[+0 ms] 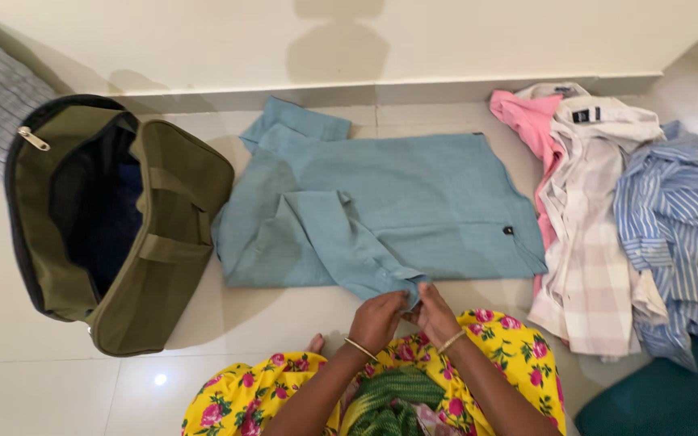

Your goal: The person folds a light blue button-down shirt by flattening it on the floor, buttoning the cuffs, folding the sleeves inward, and then folding the body of the shirt into a square.

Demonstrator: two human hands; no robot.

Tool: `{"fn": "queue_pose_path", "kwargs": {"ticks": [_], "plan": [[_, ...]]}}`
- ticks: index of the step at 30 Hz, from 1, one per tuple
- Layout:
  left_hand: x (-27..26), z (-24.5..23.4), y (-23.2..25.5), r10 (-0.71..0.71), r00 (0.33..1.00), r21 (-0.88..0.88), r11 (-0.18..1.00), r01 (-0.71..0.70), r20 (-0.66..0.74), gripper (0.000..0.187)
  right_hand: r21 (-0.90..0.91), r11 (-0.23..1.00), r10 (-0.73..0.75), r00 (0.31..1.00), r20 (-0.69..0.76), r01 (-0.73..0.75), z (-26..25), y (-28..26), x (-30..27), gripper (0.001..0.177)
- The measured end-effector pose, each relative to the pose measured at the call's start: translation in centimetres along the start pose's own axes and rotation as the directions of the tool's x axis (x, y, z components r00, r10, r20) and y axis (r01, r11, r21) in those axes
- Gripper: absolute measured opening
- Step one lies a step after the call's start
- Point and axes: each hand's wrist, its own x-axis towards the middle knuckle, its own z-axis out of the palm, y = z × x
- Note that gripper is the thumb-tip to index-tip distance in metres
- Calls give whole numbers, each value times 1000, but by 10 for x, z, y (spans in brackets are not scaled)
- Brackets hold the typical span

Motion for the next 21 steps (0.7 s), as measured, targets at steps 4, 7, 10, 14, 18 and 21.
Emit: {"fn": "queue_pose_path", "kwargs": {"ticks": [4, 7, 10, 14, 18, 21], "plan": [[-19, 11, -9, -29, 990, 58, 998, 21, 135, 21, -242, 967, 31, 983, -183, -75, -14, 9, 5, 65], [-27, 6, -13, 3, 997, 42, 999, -6, 79, 21, -264, 964, 0, 987, -160, -43, -10, 10, 7, 69], [-34, 6, -16, -205, 978, 22, 979, 204, 30, 16, -255, 966, -3, 980, -201, -49, 8, -3, 2, 66], [-38, 8, -22, -325, 945, 32, 945, 326, -39, 19, -282, 956, 36, 985, -171, -84, 19, -10, -7, 50], [-38, 12, -17, -379, 925, 26, 925, 379, -7, 27, -318, 938, 90, 983, -161, -138, 11, -2, -4, 31], [-42, 17, -15, -365, 931, 44, 930, 366, -25, 40, -263, 956, 97, 986, -136, -130, 8, 7, -2, 20]]}}
